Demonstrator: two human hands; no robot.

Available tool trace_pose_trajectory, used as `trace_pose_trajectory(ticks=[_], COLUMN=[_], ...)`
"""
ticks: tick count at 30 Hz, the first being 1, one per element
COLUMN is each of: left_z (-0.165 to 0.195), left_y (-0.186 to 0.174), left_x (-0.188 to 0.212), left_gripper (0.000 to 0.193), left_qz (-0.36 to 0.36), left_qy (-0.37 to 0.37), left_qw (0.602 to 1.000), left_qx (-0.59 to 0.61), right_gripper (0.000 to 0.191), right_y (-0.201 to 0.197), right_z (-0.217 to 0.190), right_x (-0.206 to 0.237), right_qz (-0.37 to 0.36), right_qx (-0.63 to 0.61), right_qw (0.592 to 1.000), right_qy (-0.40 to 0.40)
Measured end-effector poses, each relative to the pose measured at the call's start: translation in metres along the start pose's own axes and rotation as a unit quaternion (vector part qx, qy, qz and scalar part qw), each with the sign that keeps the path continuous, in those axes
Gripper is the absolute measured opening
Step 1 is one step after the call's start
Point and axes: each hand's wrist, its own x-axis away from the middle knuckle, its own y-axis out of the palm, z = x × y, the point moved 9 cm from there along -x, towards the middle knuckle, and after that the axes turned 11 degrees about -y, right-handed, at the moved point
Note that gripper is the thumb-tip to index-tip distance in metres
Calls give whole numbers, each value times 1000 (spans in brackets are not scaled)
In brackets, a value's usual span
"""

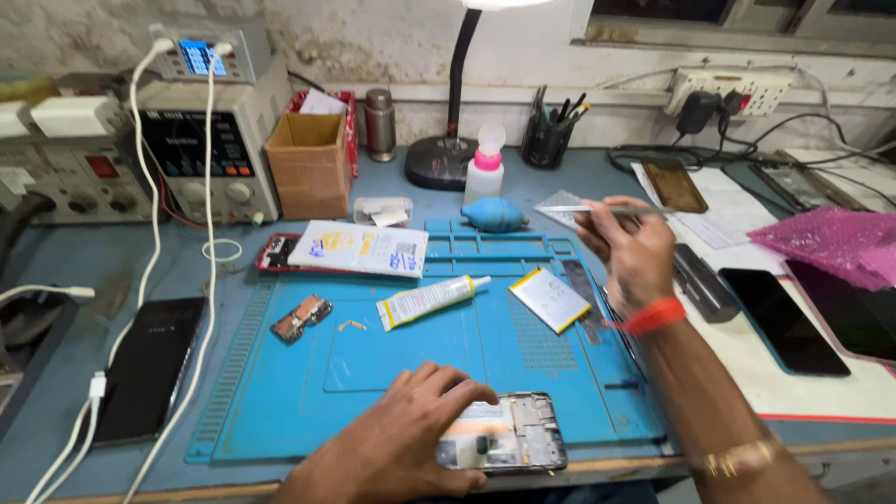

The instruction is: The person handles a smartphone at a repair bench, turns it on and off, then opens the back cover and pries out the old battery with tweezers. They apply glue from a tube onto the phone frame and press a new battery into place, then work on the assembled frame with a metal pry tool.

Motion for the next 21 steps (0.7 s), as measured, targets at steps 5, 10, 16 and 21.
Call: trace_pose_trajectory(ticks=[5,10,16,21], left_z=[-23,-66,-94,-93], left_y=[0,31,57,59], left_x=[-14,-44,-54,-56], left_gripper=[74,51,43,45], left_qz=[99,165,174,144], left_qy=[39,20,32,3], left_qw=[994,986,984,990], left_qx=[4,1,-4,12], right_gripper=[11,8,6,5], right_y=[47,63,79,83], right_z=[36,94,120,113], right_x=[-92,-147,-164,-166], right_qz=[-56,-47,-64,-92], right_qx=[15,45,76,126], right_qw=[997,997,994,986], right_qy=[-48,-31,-38,-61])
